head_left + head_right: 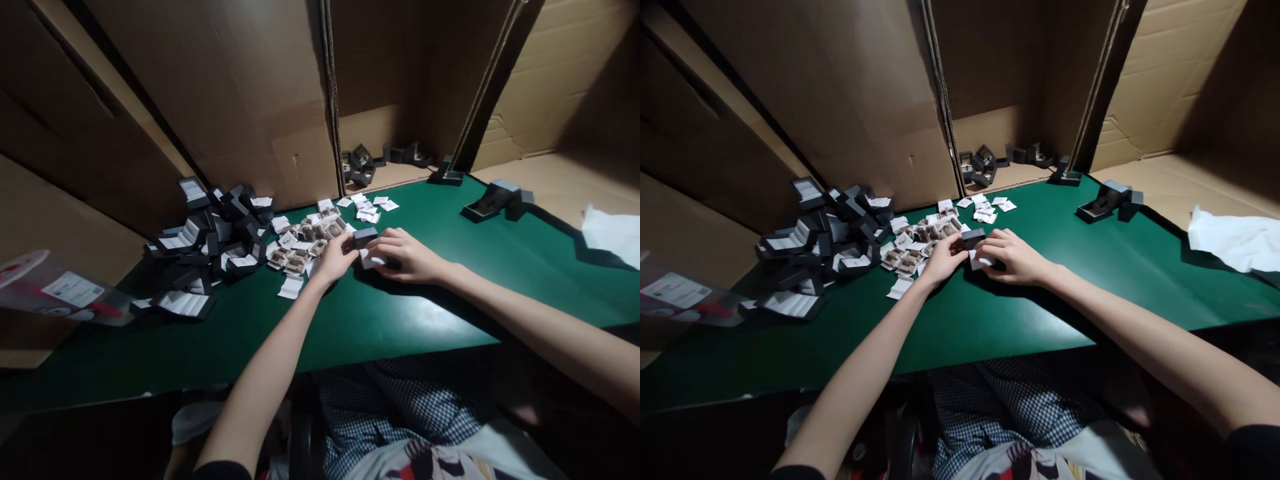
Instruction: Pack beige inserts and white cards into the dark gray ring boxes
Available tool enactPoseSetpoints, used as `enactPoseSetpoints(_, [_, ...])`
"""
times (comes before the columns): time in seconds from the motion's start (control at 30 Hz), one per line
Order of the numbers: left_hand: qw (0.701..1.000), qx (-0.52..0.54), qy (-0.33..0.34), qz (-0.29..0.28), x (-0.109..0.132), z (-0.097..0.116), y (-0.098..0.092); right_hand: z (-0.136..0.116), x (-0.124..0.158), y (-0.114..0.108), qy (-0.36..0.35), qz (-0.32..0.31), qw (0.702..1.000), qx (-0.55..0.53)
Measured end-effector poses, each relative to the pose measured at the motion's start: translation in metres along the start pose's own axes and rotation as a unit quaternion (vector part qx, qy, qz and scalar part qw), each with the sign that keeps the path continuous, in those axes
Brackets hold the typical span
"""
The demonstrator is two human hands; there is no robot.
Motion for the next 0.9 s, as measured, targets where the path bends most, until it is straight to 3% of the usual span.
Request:
enactPoseSetpoints(0.27, [0.997, 0.063, -0.043, 0.000, -0.0028, -0.0009, -0.0026, -0.0002, 0.0010, 0.0005, 0.024, -0.011, 0.999, -0.033])
enactPoseSetpoints(0.9, [0.998, 0.047, -0.027, -0.023, -0.0029, 0.0022, -0.0009, -0.0012, 0.0026, 0.0069, 0.014, 0.036, 0.998, -0.041])
Point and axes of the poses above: each hand's wrist, its own x-axis away from the middle knuckle, its own y-axis out of the palm, z = x × y, the point moved 3 cm from there along -x, towards the middle knuckle, and after that the axes turned 11 degrees about x, right-handed, at the moved point
